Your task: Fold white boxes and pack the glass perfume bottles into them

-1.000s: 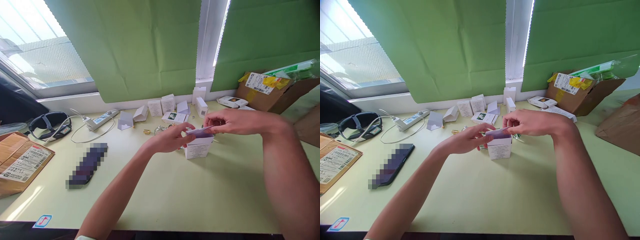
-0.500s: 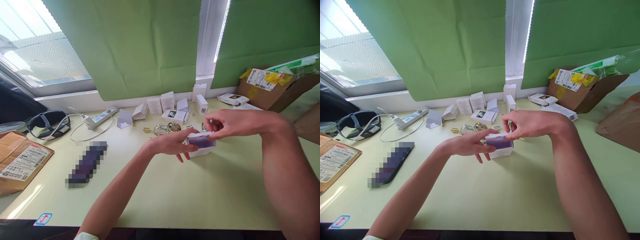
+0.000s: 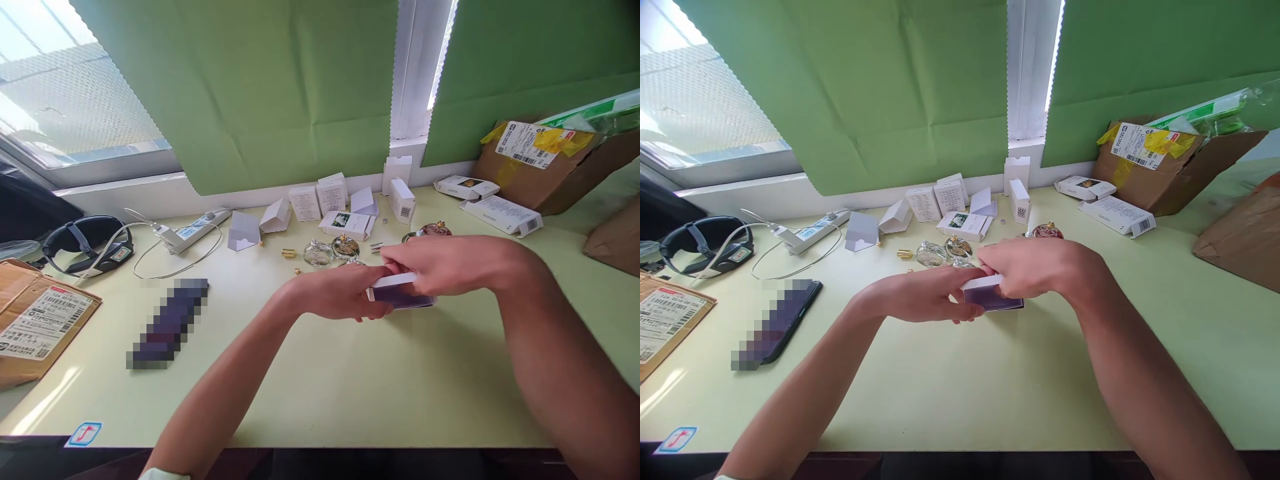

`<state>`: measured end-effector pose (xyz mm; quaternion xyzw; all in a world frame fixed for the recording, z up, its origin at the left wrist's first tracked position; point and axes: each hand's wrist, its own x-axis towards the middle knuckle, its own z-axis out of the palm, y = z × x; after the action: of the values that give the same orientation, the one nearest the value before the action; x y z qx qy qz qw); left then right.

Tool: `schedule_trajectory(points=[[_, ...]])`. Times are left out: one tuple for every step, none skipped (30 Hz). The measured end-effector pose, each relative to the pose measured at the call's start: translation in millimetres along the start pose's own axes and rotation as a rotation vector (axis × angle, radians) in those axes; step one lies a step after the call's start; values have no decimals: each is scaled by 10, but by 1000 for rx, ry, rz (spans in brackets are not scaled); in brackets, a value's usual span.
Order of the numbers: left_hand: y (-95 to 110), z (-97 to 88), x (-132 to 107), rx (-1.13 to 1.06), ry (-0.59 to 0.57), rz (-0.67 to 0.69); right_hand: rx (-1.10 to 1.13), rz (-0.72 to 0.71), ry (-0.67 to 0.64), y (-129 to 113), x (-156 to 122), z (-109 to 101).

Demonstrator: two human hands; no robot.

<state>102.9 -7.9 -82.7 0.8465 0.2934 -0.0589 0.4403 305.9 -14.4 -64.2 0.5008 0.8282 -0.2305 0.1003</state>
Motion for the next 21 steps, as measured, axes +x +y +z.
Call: schedule_trajectory(points=[[8,-3,-6,22,6,2,1,1,-3,3,1,7],[16,-6,-10,41,10,4,4,4,-7,5,1,13],[22,-8,-13,56,14,6,8,9,-15,5,1,17],[26,-9,-12,67,19,6,14,8,-22,4,2,19],[28,-7,-9,73,23,5,18,5,-28,4,4,20],[28,-3,-2,71,26,1,17,-2,-32,5,9,20],[24,2,9,62,30,-8,12,-6,-34,8,18,19],[16,9,23,40,34,-19,1,-5,-37,14,29,18],[6,16,39,5,39,-29,-9,-1,-42,23,44,16],[-8,23,56,-38,43,-37,-17,8,-49,36,60,13],[-25,27,73,-86,47,-41,-23,25,-56,54,77,7],[-42,28,89,-134,52,-42,-24,40,-59,76,93,-1],[-61,25,102,-179,57,-41,-19,55,-62,103,105,-13],[-78,18,112,-218,65,-40,-4,62,-64,136,114,-28],[-93,8,118,-249,75,-42,23,64,-67,173,117,-46],[-106,-4,121,-276,87,-47,61,61,-71,213,115,-67],[-117,-16,122,-300,98,-55,108,59,-78,255,110,-87],[-126,-27,123,-321,107,-65,157,62,-87,296,101,-107],[-133,-36,124,-341,113,-73,201,71,-98,334,92,-124],[-140,-42,126,-361,113,-78,239,83,-113,367,85,-137],[-147,-45,130,-381,107,-79,275,91,-129,394,80,-146]])
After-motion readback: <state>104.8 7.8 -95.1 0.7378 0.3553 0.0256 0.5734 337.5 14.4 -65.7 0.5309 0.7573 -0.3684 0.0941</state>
